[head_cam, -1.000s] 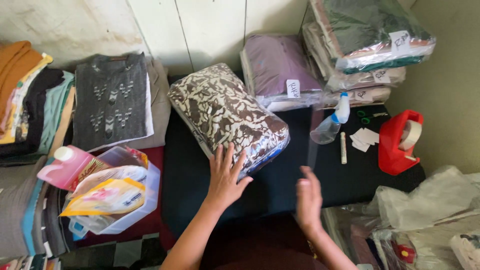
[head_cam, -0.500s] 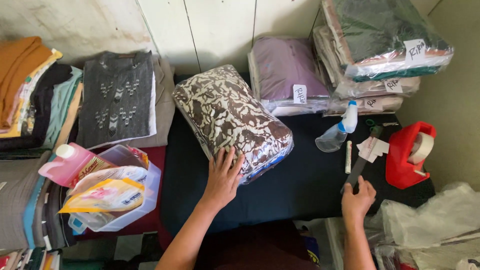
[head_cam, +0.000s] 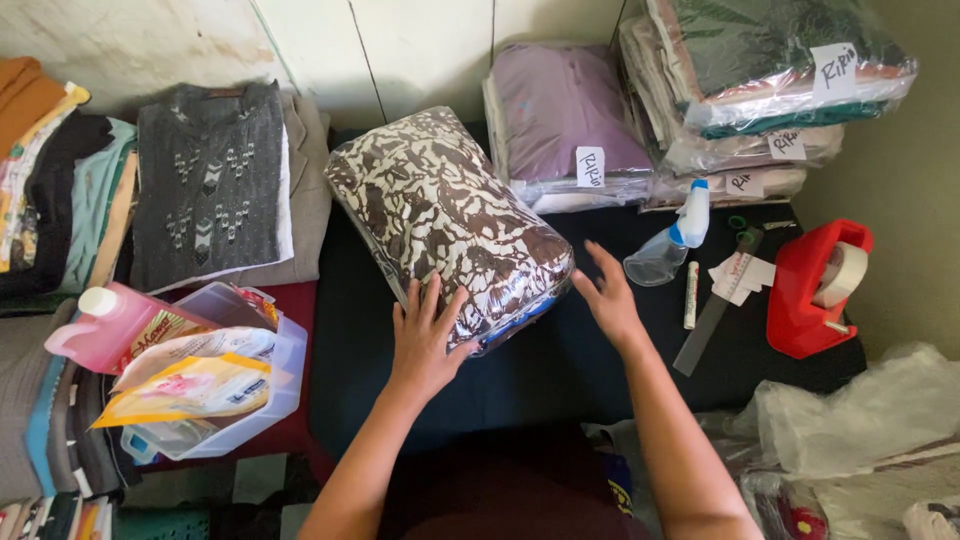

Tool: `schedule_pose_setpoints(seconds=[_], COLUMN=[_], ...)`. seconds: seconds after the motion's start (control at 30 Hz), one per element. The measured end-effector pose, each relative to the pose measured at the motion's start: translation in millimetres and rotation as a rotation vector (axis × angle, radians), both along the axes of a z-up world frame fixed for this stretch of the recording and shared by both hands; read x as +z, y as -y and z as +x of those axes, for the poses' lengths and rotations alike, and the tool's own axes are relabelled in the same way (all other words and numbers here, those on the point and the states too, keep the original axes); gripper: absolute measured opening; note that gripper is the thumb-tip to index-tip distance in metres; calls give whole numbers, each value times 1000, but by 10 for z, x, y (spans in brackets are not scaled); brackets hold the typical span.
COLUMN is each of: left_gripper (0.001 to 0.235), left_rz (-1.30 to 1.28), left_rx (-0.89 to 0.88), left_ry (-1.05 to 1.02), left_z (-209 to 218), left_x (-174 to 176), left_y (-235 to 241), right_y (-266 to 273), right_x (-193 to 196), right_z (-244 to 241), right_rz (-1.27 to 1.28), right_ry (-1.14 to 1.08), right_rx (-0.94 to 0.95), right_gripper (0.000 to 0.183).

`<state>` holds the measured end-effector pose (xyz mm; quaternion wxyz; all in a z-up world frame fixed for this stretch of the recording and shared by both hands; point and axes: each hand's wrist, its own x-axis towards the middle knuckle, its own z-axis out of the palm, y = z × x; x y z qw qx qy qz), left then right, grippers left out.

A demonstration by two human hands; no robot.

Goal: Bagging a folded garment into a plastic sleeve, securing it with tape, and writing a name on a label.

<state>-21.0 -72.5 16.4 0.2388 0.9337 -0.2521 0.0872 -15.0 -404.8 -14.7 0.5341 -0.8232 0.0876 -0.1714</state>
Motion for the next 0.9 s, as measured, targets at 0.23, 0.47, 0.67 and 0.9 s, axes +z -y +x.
schedule_pose_setpoints(seconds=[0.23,0.47,0.67,0.9], left_gripper=[88,100,98,99], left_rz=[-51,-222,-164,-158], left_rx=[-56,51,109,149], left_ry=[-91,-138,-83,-159], left_z=[27,-102,-72,-59], left_x=[-20,82,-50,-69], left_y=[-257,-390,-364,-444], right_y=[-144,-512,-552,-593], right_x=[127,217,268,334], right_z=[139,-189,-188,-308], right_rz=[396,248,53,-7], right_ry=[-181,-218,-191,-196], right_rx=[334,299,175,213], right_gripper=[69,101,99,90])
